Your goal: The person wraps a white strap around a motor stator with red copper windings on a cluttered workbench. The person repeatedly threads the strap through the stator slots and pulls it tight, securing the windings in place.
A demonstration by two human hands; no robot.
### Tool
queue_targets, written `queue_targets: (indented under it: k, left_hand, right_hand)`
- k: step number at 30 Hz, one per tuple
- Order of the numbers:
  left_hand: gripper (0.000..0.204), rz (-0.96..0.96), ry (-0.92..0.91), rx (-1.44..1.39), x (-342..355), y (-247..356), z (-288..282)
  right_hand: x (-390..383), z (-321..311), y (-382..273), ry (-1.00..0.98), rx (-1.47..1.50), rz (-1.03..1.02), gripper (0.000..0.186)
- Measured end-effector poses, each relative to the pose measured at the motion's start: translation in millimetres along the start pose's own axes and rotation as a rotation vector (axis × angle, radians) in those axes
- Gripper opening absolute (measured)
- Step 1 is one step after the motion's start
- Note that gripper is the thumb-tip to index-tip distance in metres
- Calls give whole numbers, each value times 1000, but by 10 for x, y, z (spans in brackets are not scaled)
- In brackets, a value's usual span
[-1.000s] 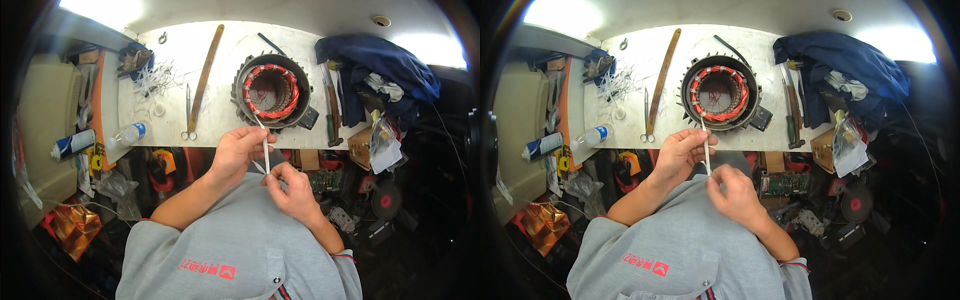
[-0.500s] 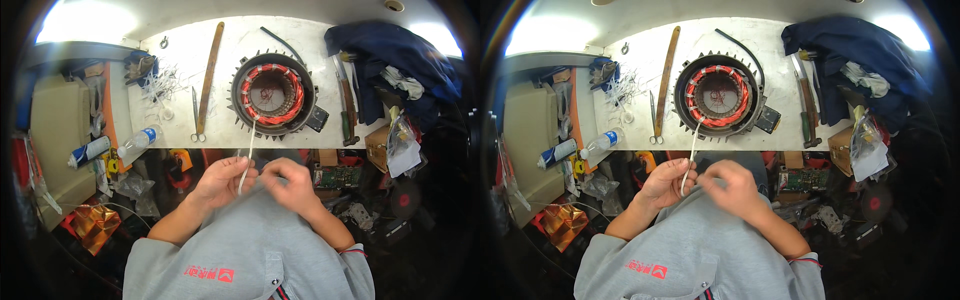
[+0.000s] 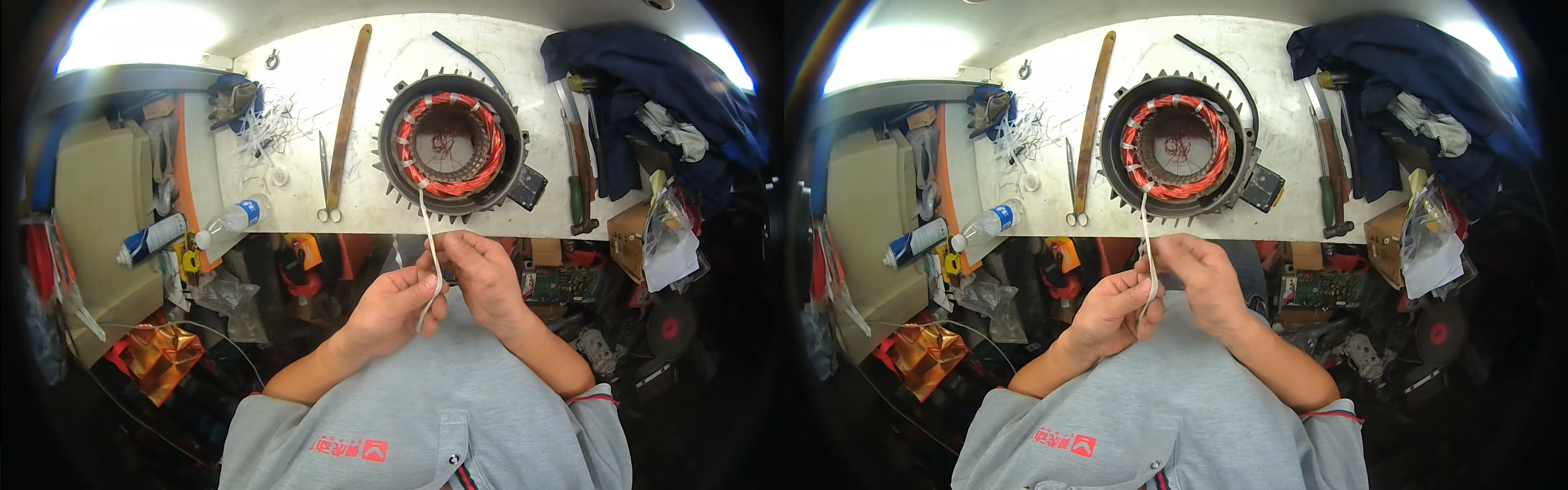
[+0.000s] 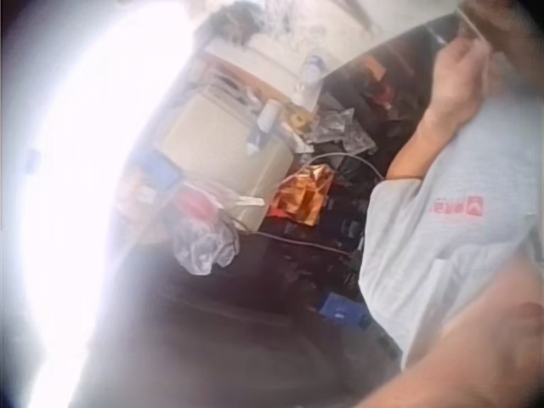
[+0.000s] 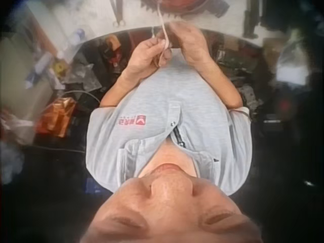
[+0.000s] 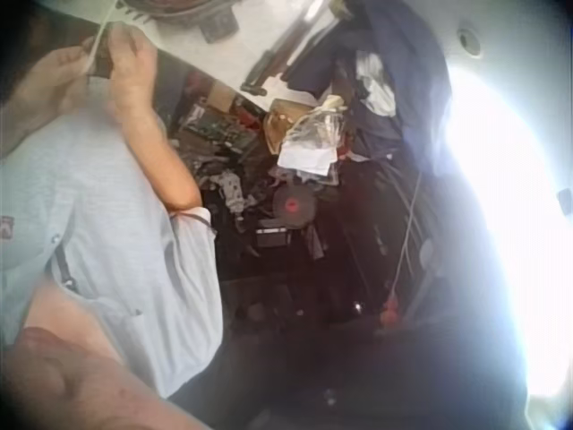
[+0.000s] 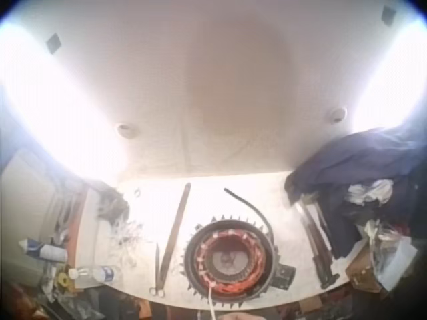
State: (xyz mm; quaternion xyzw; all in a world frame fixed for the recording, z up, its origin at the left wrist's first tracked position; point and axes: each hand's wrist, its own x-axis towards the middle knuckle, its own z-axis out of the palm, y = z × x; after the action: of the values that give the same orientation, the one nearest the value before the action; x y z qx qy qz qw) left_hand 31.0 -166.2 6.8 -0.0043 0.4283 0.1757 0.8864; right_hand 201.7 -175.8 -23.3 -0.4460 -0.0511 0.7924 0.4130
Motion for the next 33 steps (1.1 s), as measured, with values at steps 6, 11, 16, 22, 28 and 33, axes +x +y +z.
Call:
queue_targets:
  k: [6, 11, 16, 22, 28, 33]
  left_hand:
    - [17, -87, -221, -219, -7, 46, -162]
    - [18, -37, -156, -215, -47, 15, -135]
    - [19, 408, 114, 589, -84, 106, -103]
    - [21, 393, 190, 485, 3, 378, 95]
    - [17, 241, 158, 370, 90, 535, 185]
    - [14, 212, 273, 389, 184, 662, 258]
  right_hand:
    - [-7, -2, 19, -136, 200, 110, 32]
    - [3, 41, 54, -125, 174, 98, 22]
    - [-76, 149, -55, 9, 26, -188, 18]
    - [-83, 206, -78, 39, -200, -182, 15]
    - [-112, 281, -126, 44, -313, -170, 15]
    - [-24, 203, -26, -49, -252, -207, 14]
